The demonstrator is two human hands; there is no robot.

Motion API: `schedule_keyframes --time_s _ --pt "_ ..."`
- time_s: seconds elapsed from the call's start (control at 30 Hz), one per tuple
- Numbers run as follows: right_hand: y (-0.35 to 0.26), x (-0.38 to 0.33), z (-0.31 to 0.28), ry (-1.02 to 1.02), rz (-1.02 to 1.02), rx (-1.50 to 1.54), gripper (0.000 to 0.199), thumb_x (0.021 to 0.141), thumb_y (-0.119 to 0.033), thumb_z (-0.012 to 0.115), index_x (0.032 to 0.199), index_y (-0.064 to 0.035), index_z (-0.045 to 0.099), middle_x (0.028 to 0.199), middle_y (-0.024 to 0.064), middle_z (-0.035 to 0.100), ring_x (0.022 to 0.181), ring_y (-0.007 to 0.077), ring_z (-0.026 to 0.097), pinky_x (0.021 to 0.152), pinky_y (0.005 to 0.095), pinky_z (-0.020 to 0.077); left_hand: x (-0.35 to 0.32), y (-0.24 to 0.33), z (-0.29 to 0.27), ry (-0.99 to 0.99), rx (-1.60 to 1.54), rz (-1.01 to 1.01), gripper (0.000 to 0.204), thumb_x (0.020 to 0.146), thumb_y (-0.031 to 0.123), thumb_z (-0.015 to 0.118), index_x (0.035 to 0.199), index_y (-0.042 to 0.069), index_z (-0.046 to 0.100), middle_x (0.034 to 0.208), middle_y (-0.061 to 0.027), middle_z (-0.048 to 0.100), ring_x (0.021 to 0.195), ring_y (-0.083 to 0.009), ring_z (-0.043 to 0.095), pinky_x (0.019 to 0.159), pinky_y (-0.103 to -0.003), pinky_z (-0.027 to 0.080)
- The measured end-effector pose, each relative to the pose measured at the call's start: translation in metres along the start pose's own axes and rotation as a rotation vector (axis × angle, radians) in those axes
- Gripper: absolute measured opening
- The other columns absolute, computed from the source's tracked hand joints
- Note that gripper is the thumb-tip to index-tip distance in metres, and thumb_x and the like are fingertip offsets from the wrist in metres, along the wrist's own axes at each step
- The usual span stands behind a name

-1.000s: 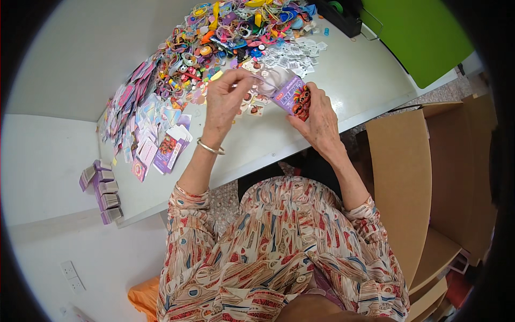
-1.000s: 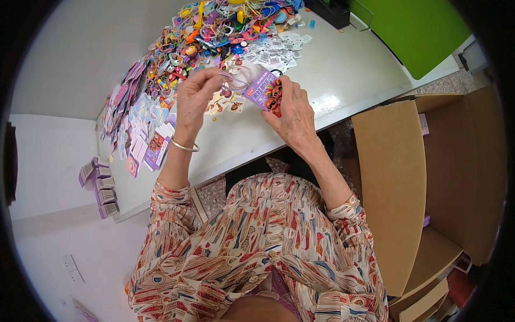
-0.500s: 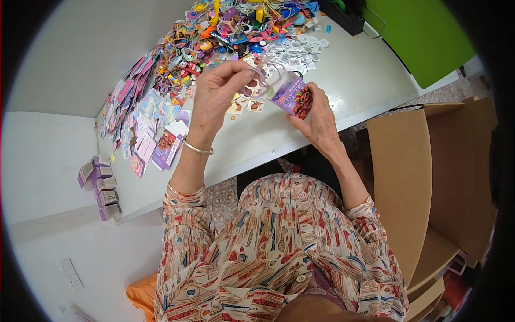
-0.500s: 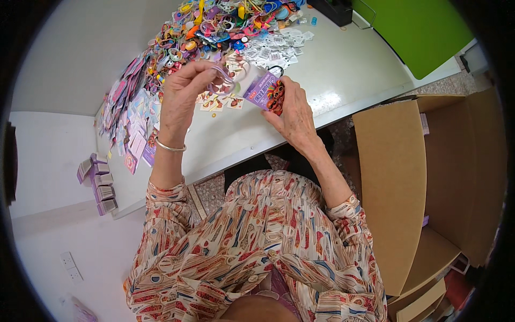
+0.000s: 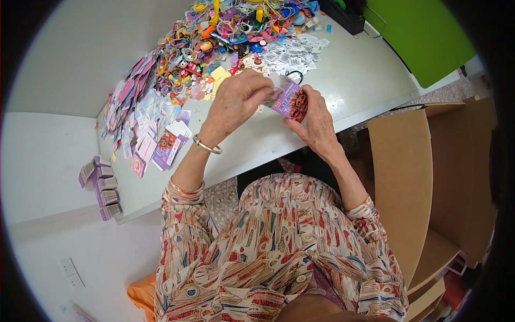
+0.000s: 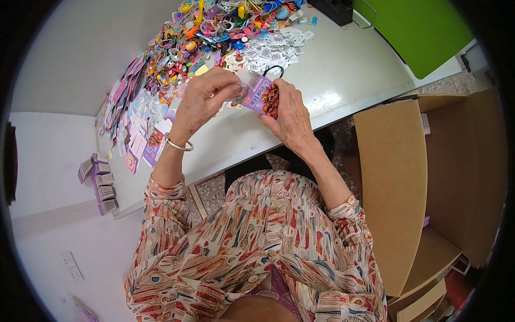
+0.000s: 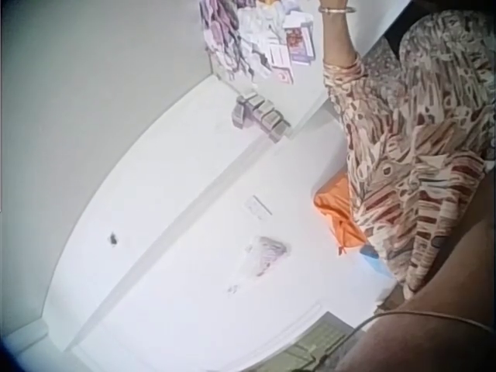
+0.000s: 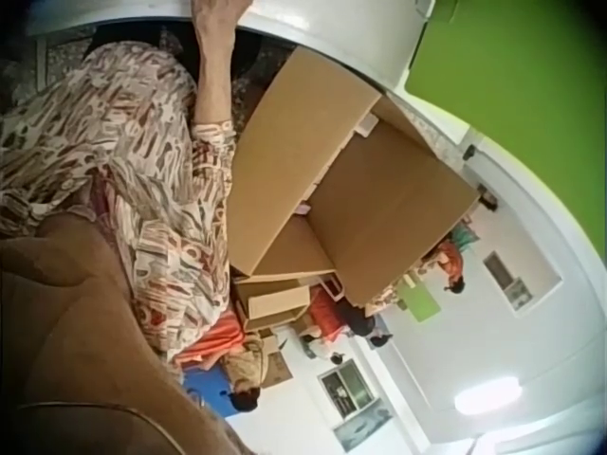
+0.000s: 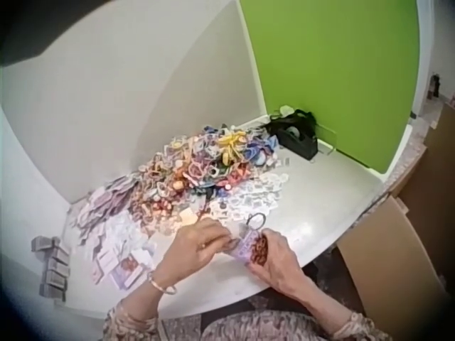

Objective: The person is packaging small colorful packets into small boxes and then placing the filled boxes into a larger cardboard shipping container.

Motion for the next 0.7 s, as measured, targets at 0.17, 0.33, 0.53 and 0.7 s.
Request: schedule_keyframes --time_s 0.17,0.33,0.53,0.7 --pt "0.011 -0.001 0.001 -0.009 0.069 0.052 0.079 0.071 -0.020 0.079 0.131 0.0032 0.034 0.117 0.0220 0.050 0.107 0.0363 0.053 0.093 0.0408 0.0435 0.003 0.003 -0.007 0.139 0.016 0.036 0.017 0.084 0.004 0.066 0.100 0.000 0.068 0.089 -0.0066 0.067 0.076 -0.0165 0.063 0.067 -0.027 0.049" --pt "0.022 -0.003 0.000 -0.020 0.155 0.111 0.081 0.070 -0.022 0.080 0.131 0.0032 0.035 0.121 0.0231 0.051 0.108 0.0348 0.054 0.094 0.0404 0.0432 0.003 -0.015 -0.036 0.400 -0.372 -0.097 0.014 0.088 0.005 0.064 0.099 0.000 0.070 0.086 -0.0043 0.067 0.071 -0.0089 0.062 0.060 -0.023 0.049" --pt "0.022 0.000 0.005 0.010 0.152 0.137 0.082 0.070 -0.024 0.081 0.133 0.0028 0.034 0.117 0.0213 0.054 0.105 0.0309 0.056 0.094 0.0378 0.0434 0.000 -0.029 -0.054 0.455 -0.649 -0.223 0.015 0.090 0.007 0.062 0.101 -0.002 0.069 0.083 -0.0059 0.068 0.068 -0.0096 0.064 0.059 -0.021 0.053" --pt "0.034 -0.003 -0.004 0.022 0.218 0.281 0.081 0.072 -0.024 0.080 0.133 0.0028 0.034 0.115 0.0193 0.055 0.104 0.0264 0.056 0.093 0.0362 0.0434 -0.018 -0.075 -0.070 0.501 -0.504 -0.283 0.016 0.091 0.011 0.063 0.100 0.000 0.069 0.083 -0.0044 0.068 0.068 -0.0090 0.065 0.058 -0.021 0.053"
Point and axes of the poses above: each hand's wrist, its own x-axis towards the middle knuckle, its own z-axis out of the palm, y = z × x, the point moved 7 cm from there along x, towards the middle knuckle
